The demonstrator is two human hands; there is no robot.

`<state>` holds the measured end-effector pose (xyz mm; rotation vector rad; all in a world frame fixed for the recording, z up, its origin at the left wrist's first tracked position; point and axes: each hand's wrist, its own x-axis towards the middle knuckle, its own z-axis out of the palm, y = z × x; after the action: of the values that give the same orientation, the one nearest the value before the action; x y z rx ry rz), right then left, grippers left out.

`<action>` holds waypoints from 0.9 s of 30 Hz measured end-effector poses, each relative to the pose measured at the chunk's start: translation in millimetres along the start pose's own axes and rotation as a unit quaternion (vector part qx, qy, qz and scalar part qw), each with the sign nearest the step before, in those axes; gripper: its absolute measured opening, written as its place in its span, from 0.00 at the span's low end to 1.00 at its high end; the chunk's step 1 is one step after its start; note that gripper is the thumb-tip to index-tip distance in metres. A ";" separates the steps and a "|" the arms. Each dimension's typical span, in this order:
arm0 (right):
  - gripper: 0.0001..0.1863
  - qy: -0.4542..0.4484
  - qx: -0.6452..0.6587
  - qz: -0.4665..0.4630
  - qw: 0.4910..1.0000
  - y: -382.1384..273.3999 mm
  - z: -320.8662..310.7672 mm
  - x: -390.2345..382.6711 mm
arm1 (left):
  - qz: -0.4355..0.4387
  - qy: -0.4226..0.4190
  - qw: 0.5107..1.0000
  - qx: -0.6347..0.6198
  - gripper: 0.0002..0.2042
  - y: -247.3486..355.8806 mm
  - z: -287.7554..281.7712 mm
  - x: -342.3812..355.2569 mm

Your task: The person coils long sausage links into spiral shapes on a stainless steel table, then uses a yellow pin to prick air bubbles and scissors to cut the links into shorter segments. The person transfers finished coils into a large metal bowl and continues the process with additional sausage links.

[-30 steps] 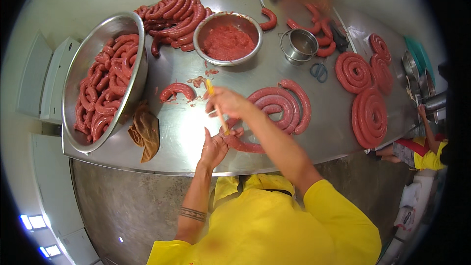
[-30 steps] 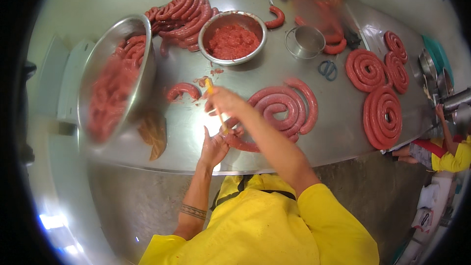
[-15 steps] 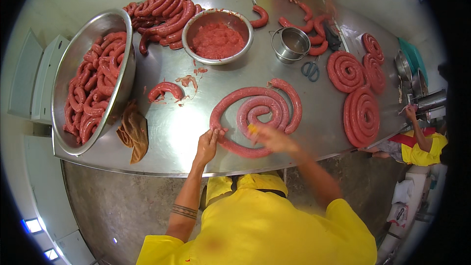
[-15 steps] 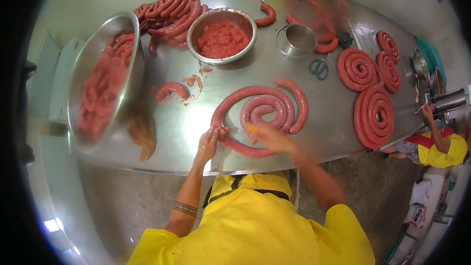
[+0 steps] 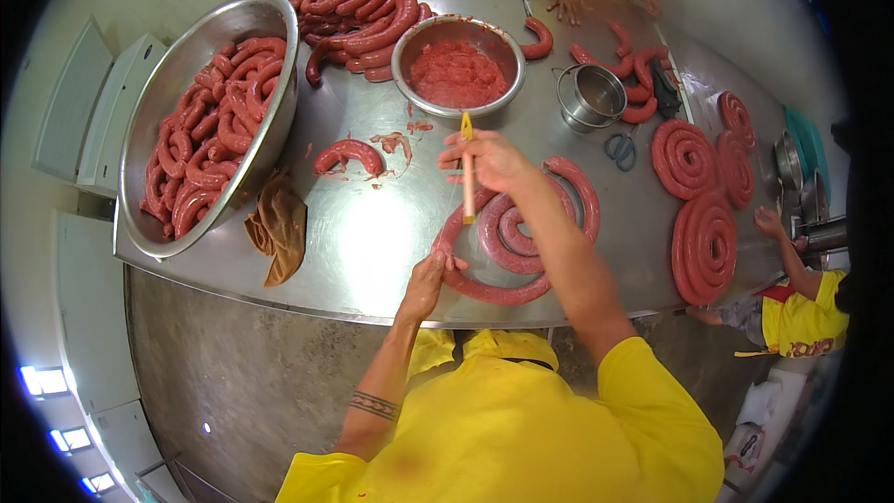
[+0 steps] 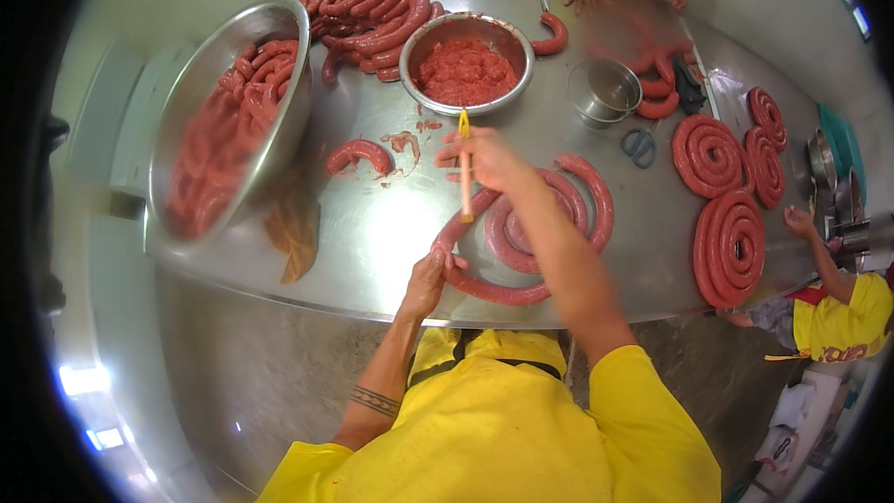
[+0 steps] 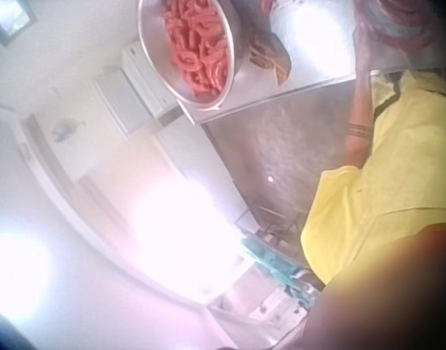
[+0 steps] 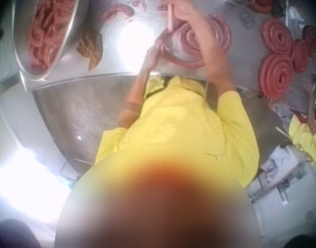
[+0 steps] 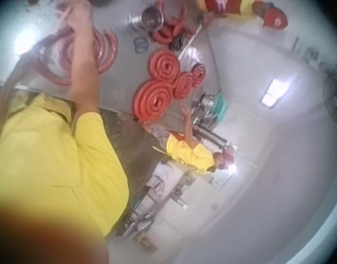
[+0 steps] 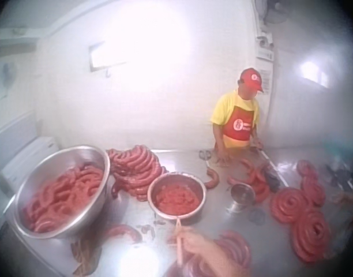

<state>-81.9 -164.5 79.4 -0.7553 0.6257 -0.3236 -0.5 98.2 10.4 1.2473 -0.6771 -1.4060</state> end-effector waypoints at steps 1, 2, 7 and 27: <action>0.13 -0.004 0.002 -0.001 1.000 -13.3 -5.9 -12.3 | 0.009 0.003 0.999 -0.050 0.21 0.3 2.1 0.2; 0.14 -0.021 0.008 -0.015 1.000 -26.4 -11.8 -27.9 | 0.022 -0.004 0.994 -0.106 0.20 0.9 3.7 1.4; 0.24 0.003 -0.356 0.065 0.932 -45.0 -34.7 -151.6 | -0.015 -0.035 0.965 -0.261 0.14 3.8 0.7 15.5; 0.10 -0.184 -0.376 -0.233 0.877 87.9 59.3 -27.8 | 0.020 0.223 0.966 0.126 0.13 60.6 -27.0 -1.9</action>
<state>-61.3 -58.5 60.7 -1.6892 0.1736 -0.3631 45.1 91.0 58.2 1.6733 -0.5709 -0.9728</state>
